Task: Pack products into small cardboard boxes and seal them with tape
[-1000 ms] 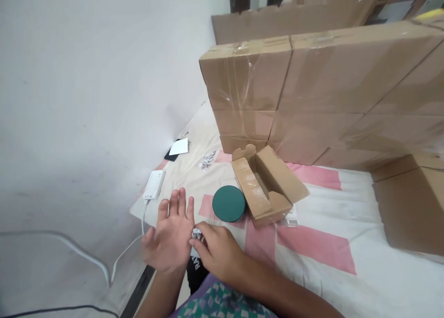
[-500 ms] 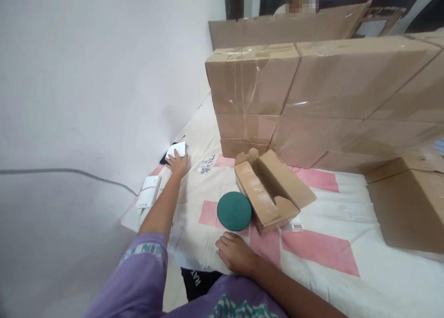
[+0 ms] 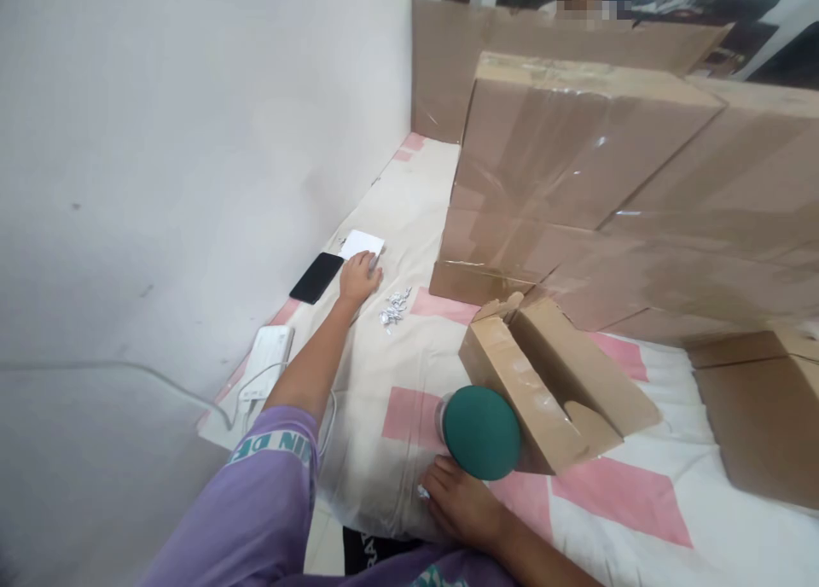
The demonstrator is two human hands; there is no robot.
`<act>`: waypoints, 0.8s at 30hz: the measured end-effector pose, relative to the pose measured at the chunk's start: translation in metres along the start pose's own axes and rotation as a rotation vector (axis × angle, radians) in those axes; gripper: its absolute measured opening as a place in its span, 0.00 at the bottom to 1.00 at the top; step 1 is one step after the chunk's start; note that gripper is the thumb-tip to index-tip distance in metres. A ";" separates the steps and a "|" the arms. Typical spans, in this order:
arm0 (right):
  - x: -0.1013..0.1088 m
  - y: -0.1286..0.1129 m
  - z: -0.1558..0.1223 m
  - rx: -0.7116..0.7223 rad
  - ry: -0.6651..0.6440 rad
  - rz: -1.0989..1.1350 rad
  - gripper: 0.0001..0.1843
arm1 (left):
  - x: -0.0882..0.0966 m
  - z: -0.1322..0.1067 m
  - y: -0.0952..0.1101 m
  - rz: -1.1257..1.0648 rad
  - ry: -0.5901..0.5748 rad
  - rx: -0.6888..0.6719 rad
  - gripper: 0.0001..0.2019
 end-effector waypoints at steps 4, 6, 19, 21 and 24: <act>-0.003 -0.002 -0.001 0.116 0.094 -0.038 0.12 | 0.000 -0.003 -0.005 0.068 0.053 0.068 0.31; -0.004 -0.001 -0.002 0.122 0.136 -0.041 0.13 | -0.005 0.000 -0.006 0.091 0.018 0.053 0.34; -0.010 -0.002 0.001 0.128 0.128 0.007 0.13 | 0.007 -0.001 0.007 -0.014 -0.049 -0.118 0.31; -0.008 -0.003 0.002 0.140 0.109 -0.013 0.14 | 0.016 -0.004 0.013 -0.070 -0.014 -0.106 0.29; -0.002 -0.006 0.006 0.149 0.112 -0.062 0.14 | 0.030 -0.008 0.022 -0.172 0.061 -0.046 0.26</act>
Point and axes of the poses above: each hand's wrist, its own z-axis towards the middle knuckle, its own x-axis out of the back of the hand, y = z × x, the point moved 5 cm from there along z, towards the middle knuckle, and after that the axes turned 6 degrees about y, right-handed, at the moved point
